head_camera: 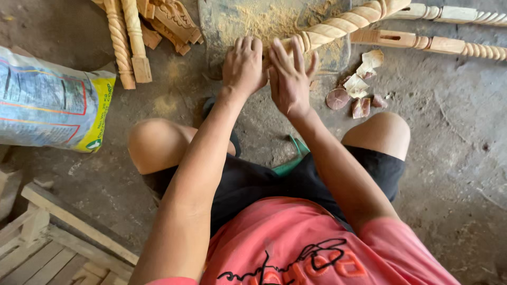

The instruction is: The person sands decorative wooden table legs by hand with pieces of sandpaper, working across the spiral carvings and ends of several legs one at a time.

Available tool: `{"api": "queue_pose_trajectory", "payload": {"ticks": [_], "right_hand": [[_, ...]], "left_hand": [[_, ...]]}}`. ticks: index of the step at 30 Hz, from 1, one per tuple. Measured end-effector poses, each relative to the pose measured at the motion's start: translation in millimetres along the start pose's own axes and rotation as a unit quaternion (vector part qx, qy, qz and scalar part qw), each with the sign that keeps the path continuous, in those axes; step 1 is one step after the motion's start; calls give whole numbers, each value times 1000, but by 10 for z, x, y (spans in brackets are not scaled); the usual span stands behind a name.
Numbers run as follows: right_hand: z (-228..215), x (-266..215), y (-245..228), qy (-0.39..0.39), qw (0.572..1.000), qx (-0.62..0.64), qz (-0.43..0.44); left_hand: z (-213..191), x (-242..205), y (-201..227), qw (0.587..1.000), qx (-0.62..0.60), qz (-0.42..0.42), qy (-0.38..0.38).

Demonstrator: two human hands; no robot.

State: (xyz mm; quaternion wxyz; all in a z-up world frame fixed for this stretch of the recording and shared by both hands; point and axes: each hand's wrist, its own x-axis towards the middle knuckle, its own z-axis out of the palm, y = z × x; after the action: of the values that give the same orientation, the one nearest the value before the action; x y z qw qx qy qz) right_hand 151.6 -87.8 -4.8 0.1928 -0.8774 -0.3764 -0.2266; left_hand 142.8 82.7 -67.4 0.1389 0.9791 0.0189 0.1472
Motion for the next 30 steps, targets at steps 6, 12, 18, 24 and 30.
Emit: {"api": "queue_pose_trajectory", "payload": {"ticks": [6, 12, 18, 24, 30], "right_hand": [[39, 251, 381, -106, 978, 145, 102], [-209, 166, 771, -50, 991, 58, -108], [-188, 892, 814, -358, 910, 95, 187], [-226, 212, 793, -60, 994, 41, -83], [26, 588, 888, -147, 969, 136, 146]], "left_hand": [[-173, 38, 35, 995, -28, -42, -90], [-350, 26, 216, 993, -5, -59, -101], [-274, 85, 92, 988, 12, -55, -146], [-321, 110, 157, 996, 8, -45, -71], [-333, 76, 160, 987, 29, -48, -153]]}}
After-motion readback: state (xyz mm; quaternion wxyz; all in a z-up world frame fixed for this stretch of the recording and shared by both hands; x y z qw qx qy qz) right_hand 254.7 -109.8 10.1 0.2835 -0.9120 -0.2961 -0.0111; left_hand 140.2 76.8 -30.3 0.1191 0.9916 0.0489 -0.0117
